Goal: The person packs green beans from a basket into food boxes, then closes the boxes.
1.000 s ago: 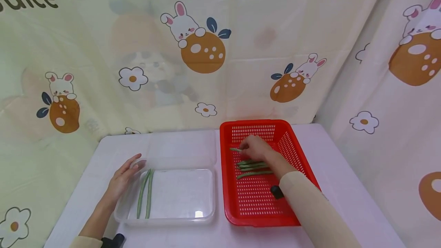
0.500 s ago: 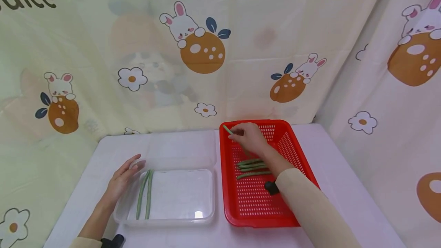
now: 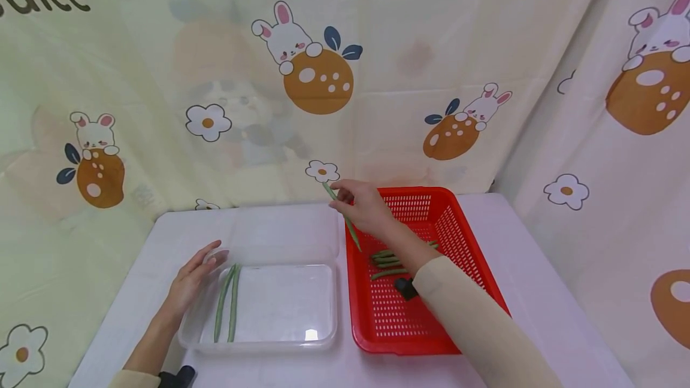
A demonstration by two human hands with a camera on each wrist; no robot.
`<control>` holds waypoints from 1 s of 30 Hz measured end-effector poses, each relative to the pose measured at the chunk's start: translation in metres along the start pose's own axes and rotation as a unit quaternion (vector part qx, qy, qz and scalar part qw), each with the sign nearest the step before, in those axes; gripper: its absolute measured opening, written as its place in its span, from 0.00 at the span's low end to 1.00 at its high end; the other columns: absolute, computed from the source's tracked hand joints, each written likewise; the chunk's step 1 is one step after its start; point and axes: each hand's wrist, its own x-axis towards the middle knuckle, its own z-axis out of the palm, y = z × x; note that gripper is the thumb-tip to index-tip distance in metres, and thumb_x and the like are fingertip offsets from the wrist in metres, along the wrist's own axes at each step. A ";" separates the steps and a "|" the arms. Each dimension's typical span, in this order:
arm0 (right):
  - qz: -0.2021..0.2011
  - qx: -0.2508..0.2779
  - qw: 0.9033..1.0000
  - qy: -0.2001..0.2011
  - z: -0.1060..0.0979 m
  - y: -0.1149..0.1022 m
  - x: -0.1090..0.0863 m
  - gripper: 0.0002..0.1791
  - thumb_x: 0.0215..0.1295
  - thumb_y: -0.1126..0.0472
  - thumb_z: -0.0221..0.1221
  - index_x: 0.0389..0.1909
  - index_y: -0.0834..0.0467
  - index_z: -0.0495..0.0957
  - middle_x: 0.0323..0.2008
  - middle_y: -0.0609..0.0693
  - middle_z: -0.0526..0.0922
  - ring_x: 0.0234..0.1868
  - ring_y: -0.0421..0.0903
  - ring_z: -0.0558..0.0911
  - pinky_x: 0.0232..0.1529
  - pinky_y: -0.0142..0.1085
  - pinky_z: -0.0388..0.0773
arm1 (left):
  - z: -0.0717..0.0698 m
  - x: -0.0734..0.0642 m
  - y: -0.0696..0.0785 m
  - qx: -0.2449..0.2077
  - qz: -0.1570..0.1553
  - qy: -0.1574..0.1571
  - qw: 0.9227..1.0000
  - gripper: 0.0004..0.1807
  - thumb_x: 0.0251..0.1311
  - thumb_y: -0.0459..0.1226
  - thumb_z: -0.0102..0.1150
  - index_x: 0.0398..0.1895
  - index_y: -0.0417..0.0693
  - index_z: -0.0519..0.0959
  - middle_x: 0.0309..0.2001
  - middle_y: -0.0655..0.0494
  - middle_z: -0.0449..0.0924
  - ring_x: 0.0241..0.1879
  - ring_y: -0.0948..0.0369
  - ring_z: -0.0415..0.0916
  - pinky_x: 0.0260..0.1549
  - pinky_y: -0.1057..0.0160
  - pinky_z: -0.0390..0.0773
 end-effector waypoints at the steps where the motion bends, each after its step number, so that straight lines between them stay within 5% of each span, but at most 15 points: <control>1: -0.006 0.005 1.000 0.000 0.001 -0.003 0.000 0.20 0.67 0.65 0.69 0.60 0.58 0.83 0.36 0.52 0.86 0.39 0.48 0.83 0.36 0.31 0.82 | 0.000 0.000 0.000 0.000 0.000 0.000 1.000 0.27 0.83 0.45 0.41 0.81 0.54 0.60 0.77 0.42 0.67 0.82 0.44 0.53 0.79 0.33 0.38; 16: -0.118 0.048 0.992 -0.022 0.023 -0.044 0.008 0.23 0.65 0.70 0.69 0.61 0.60 0.84 0.33 0.52 0.85 0.36 0.46 0.85 0.36 0.36 0.85 | 0.000 0.000 0.000 -0.001 0.002 -0.003 1.000 0.27 0.83 0.45 0.41 0.81 0.53 0.60 0.77 0.43 0.67 0.80 0.44 0.58 0.79 0.33 0.40; 30: -0.130 0.083 0.986 -0.057 0.048 -0.071 0.011 0.22 0.66 0.68 0.69 0.61 0.59 0.83 0.33 0.55 0.87 0.32 0.43 0.85 0.33 0.35 0.86 | 0.001 0.000 0.001 0.012 -0.012 -0.003 1.000 0.28 0.83 0.46 0.39 0.82 0.56 0.58 0.78 0.45 0.65 0.79 0.44 0.59 0.79 0.34 0.39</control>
